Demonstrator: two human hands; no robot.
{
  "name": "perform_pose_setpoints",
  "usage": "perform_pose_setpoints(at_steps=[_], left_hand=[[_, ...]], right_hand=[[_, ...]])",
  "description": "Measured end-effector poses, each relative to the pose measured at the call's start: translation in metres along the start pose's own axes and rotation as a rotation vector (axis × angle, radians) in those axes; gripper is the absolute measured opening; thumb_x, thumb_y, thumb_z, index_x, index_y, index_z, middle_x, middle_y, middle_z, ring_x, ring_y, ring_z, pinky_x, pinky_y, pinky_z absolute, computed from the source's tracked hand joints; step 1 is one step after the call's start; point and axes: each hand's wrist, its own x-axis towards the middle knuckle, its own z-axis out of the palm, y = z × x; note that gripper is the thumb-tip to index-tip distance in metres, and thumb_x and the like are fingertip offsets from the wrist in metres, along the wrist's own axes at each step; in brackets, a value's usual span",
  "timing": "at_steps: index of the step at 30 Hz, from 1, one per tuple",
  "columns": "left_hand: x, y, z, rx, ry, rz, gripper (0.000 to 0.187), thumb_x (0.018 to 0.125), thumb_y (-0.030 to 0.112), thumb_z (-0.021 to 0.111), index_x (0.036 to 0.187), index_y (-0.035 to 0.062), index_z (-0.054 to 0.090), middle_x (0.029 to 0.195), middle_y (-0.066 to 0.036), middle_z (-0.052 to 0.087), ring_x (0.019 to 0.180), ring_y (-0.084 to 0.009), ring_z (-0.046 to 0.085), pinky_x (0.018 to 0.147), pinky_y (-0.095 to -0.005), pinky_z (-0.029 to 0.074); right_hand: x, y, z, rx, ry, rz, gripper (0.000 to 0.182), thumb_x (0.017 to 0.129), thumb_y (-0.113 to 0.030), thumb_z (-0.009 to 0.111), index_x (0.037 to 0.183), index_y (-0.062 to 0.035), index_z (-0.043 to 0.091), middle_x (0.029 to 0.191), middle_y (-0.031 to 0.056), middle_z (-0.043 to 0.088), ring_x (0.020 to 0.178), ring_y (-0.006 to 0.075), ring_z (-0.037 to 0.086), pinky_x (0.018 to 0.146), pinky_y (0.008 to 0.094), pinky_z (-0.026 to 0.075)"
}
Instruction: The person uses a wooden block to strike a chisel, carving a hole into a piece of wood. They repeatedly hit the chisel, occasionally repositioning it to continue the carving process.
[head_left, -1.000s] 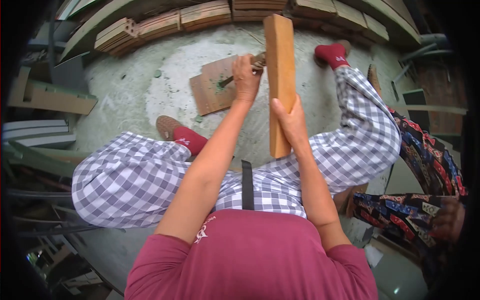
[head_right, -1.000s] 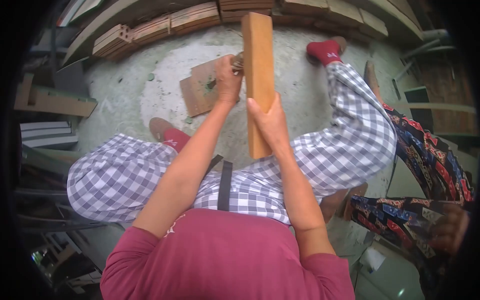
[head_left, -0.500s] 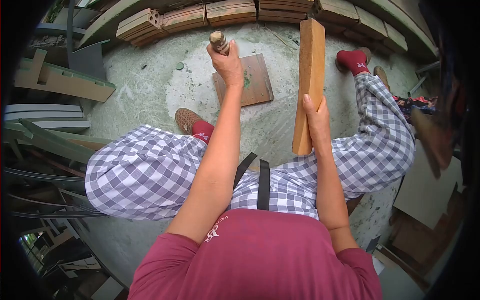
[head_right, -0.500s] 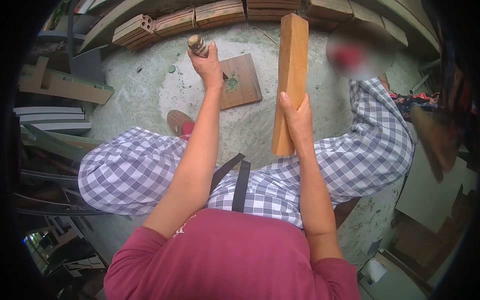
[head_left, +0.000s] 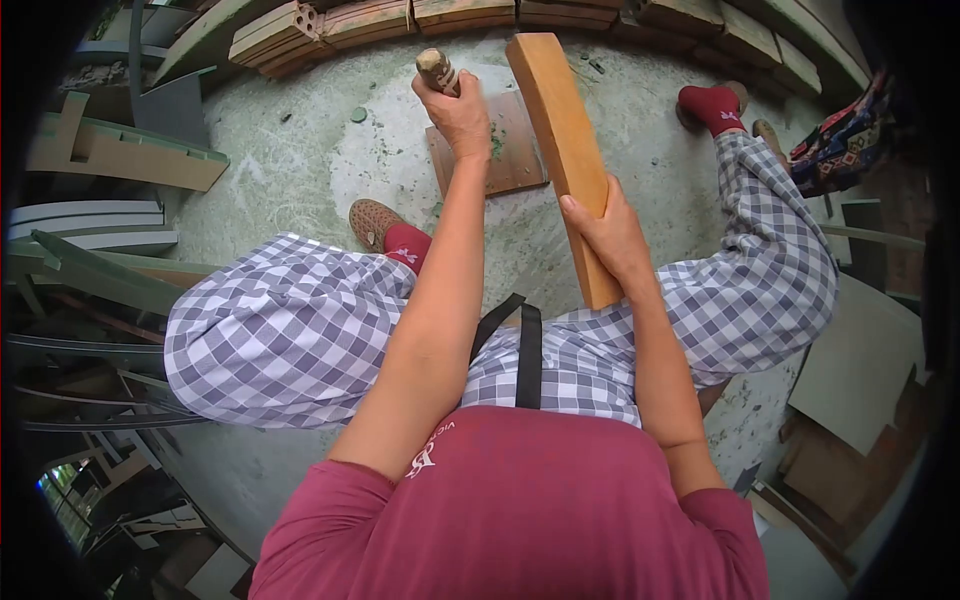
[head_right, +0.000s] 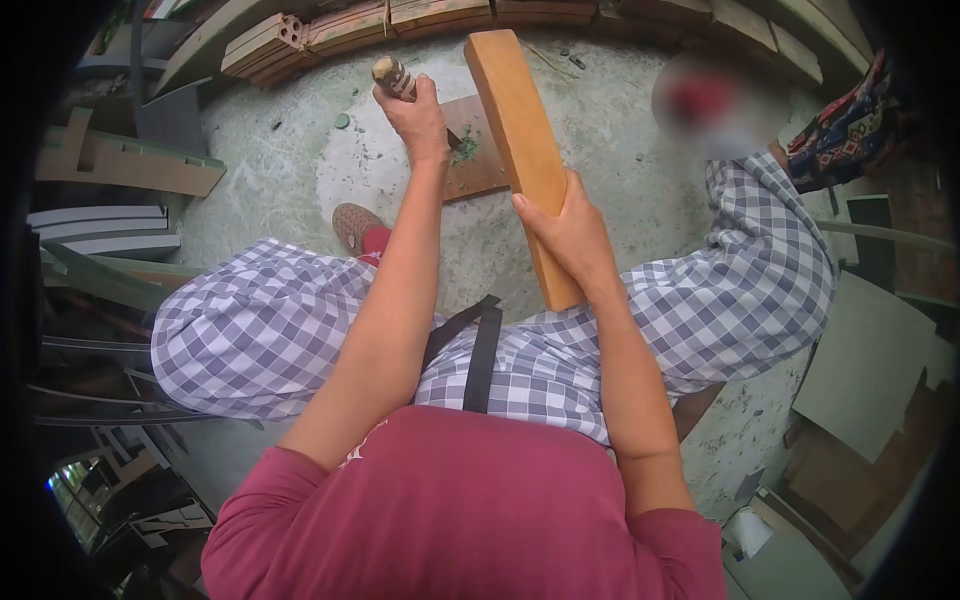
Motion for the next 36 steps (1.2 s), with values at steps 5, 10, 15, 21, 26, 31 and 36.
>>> perform_pose_setpoints(at_steps=[5,10,15,21,26,31,36], left_hand=[[0.008,0.001,-0.009,-0.040,0.022,-0.051,0.043,0.084,0.016,0.063,0.115,-0.0002,0.038,0.090,-0.008,0.050,0.075,-0.0193,0.050,0.074,-0.0351,0.044],[0.005,0.005,-0.008,-0.053,0.051,-0.056,0.044,0.084,0.017,0.065,0.116,0.0004,0.039,0.092,-0.007,0.051,0.079,-0.0189,0.050,0.077,-0.0340,0.044],[0.001,0.002,-0.008,-0.004,0.088,-0.039,0.045,0.084,0.020,0.067,0.115,0.0005,0.040,0.093,-0.008,0.052,0.082,-0.0189,0.051,0.079,-0.0340,0.044],[-0.010,-0.002,-0.001,0.008,0.045,0.030,0.043,0.084,0.019,0.066,0.115,0.0020,0.041,0.095,-0.010,0.049,0.083,-0.0220,0.049,0.079,-0.0367,0.042],[-0.026,0.003,0.002,-0.032,0.014,-0.013,0.037,0.084,0.014,0.067,0.110,0.0043,0.042,0.095,-0.009,0.049,0.082,-0.0208,0.049,0.078,-0.0338,0.043],[-0.036,0.013,0.002,0.013,-0.002,-0.071,0.035,0.085,0.011,0.066,0.108,0.0042,0.041,0.093,-0.012,0.055,0.087,-0.0209,0.056,0.079,-0.0340,0.045],[-0.031,-0.002,0.005,-0.107,-0.005,0.015,0.036,0.084,0.011,0.063,0.112,0.0021,0.041,0.097,-0.014,0.055,0.089,-0.0269,0.057,0.082,-0.0348,0.044]], right_hand=[[-0.002,-0.002,-0.002,-0.112,-0.015,0.024,0.075,0.076,-0.050,0.066,0.128,-0.0002,0.044,0.106,0.0248,0.063,0.101,0.0364,0.062,0.086,0.0399,0.047],[-0.001,-0.003,-0.002,-0.141,-0.029,0.026,0.077,0.075,-0.051,0.066,0.129,-0.0004,0.043,0.106,0.0254,0.063,0.101,0.0370,0.061,0.087,0.0405,0.047],[-0.002,-0.005,-0.004,-0.128,-0.049,0.058,0.078,0.075,-0.052,0.065,0.128,0.0000,0.044,0.105,0.0257,0.063,0.100,0.0368,0.062,0.086,0.0406,0.047],[0.001,-0.013,-0.010,-0.128,-0.024,0.010,0.075,0.075,-0.052,0.065,0.126,0.0001,0.047,0.101,0.0249,0.064,0.097,0.0350,0.063,0.084,0.0397,0.048],[0.021,-0.077,-0.039,-0.107,0.043,-0.287,0.077,0.073,-0.054,0.066,0.124,0.0012,0.048,0.098,0.0231,0.065,0.087,0.0325,0.066,0.079,0.0401,0.050],[0.038,-0.124,-0.048,-0.411,-0.072,-0.452,0.073,0.073,-0.055,0.063,0.116,0.0026,0.051,0.090,0.0250,0.065,0.081,0.0343,0.066,0.073,0.0410,0.051],[0.058,-0.159,-0.057,-0.803,-0.310,-0.456,0.067,0.073,-0.056,0.061,0.104,0.0032,0.055,0.082,0.0272,0.064,0.077,0.0358,0.066,0.068,0.0416,0.050]])
